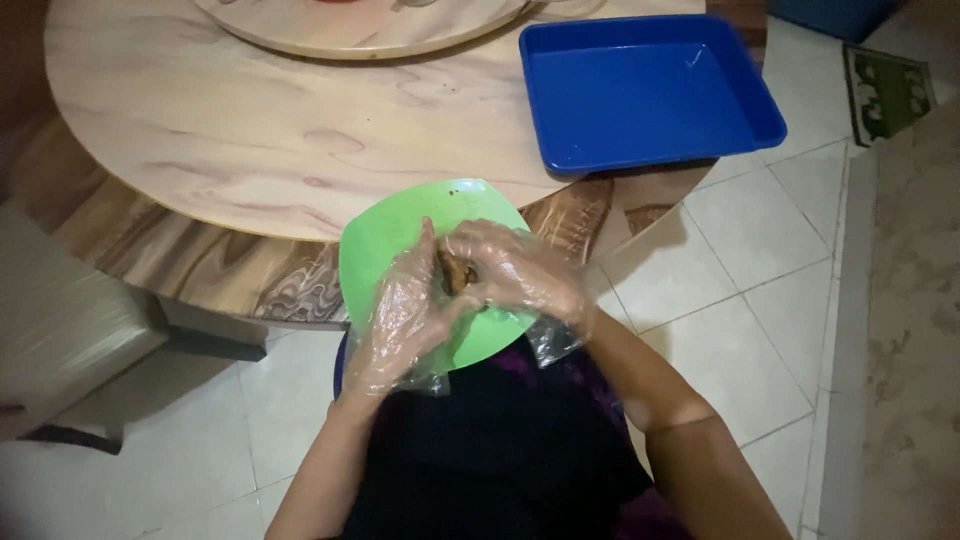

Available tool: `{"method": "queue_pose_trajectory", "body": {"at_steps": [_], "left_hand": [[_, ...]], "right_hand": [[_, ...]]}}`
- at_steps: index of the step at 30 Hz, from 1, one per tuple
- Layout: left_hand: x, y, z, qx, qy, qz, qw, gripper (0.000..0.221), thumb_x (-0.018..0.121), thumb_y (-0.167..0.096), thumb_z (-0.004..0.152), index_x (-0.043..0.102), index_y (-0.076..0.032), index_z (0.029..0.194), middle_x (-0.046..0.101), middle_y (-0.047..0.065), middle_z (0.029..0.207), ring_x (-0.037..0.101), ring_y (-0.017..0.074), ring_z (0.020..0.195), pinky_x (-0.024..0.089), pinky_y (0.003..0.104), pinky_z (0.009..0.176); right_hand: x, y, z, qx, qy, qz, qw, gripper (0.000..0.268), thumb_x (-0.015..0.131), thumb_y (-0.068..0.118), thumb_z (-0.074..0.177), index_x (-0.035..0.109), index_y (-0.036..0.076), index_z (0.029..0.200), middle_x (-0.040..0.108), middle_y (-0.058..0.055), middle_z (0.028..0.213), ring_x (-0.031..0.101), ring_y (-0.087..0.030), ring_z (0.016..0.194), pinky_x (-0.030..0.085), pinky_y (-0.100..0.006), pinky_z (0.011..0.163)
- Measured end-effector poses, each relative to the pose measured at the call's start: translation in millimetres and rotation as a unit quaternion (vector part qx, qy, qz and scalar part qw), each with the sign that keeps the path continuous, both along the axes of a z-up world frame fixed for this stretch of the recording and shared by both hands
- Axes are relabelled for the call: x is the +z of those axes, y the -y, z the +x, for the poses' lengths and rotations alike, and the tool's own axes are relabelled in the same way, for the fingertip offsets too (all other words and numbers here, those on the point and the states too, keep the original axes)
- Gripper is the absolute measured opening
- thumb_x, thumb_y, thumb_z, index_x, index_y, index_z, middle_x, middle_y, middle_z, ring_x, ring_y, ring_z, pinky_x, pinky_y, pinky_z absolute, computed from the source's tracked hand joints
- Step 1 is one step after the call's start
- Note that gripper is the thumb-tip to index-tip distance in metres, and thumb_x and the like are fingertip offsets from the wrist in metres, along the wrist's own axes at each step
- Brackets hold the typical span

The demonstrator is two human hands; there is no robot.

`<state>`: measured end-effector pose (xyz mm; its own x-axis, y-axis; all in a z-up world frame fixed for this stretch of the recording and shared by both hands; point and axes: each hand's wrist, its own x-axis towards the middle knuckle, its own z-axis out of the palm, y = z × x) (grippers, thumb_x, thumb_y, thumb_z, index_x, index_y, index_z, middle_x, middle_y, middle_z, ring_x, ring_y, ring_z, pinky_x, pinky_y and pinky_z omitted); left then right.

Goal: Shaping cookie dough into individual portions on a cutting board

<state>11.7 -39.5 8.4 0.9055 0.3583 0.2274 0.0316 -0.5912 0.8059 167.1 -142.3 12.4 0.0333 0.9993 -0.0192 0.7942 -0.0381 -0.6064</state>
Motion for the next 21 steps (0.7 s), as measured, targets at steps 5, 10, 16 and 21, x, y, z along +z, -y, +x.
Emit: {"method": "queue_pose_trajectory", "body": {"at_steps": [5, 10, 16, 21], "left_hand": [[-34.2, -8.7, 2.3, 0.034, 0.026, 0.039, 0.998, 0.080, 0.077, -0.009, 0.083, 0.033, 0.013, 0.147, 0.072, 0.023, 0.099, 0.069, 0.0450, 0.094, 0.056, 0.053, 0.079], [-51.0, -8.8, -0.7, 0.053, -0.037, 0.130, 0.989, 0.077, 0.073, -0.003, 0.084, 0.034, 0.010, 0.149, 0.068, 0.029, 0.099, 0.066, 0.0503, 0.095, 0.056, 0.060, 0.077], [-38.7, -10.0, -5.8, 0.034, -0.015, 0.138, 0.990, 0.084, 0.076, -0.013, 0.085, 0.029, 0.004, 0.153, 0.071, 0.021, 0.093, 0.070, 0.0409, 0.086, 0.059, 0.051, 0.075], [-37.0, -8.6, -9.3, 0.045, -0.016, 0.142, 0.989, 0.093, 0.068, -0.039, 0.093, 0.018, 0.003, 0.158, 0.069, 0.020, 0.095, 0.071, 0.0352, 0.084, 0.062, 0.050, 0.076]], "right_hand": [[-51.4, -9.4, 5.2, -0.041, 0.046, 0.127, 0.990, 0.054, 0.087, 0.025, 0.076, 0.068, 0.013, 0.125, 0.060, -0.008, 0.100, 0.064, -0.032, 0.094, 0.055, -0.047, 0.069], [-53.2, -11.3, 1.3, -0.040, 0.068, 0.189, 0.979, 0.032, 0.085, 0.018, 0.077, 0.070, 0.011, 0.104, 0.056, -0.005, 0.089, 0.062, -0.026, 0.082, 0.052, -0.036, 0.062], [-35.7, -4.7, -10.3, -0.041, 0.057, 0.151, 0.986, 0.030, 0.077, 0.030, 0.087, 0.068, 0.013, 0.110, 0.058, -0.007, 0.090, 0.064, -0.026, 0.083, 0.055, -0.037, 0.064], [56.4, 24.1, -21.1, -0.016, 0.054, -0.014, 0.998, 0.072, 0.051, 0.062, 0.092, 0.050, 0.018, 0.149, 0.064, -0.023, 0.102, 0.067, -0.031, 0.081, 0.056, -0.037, 0.057]]}}
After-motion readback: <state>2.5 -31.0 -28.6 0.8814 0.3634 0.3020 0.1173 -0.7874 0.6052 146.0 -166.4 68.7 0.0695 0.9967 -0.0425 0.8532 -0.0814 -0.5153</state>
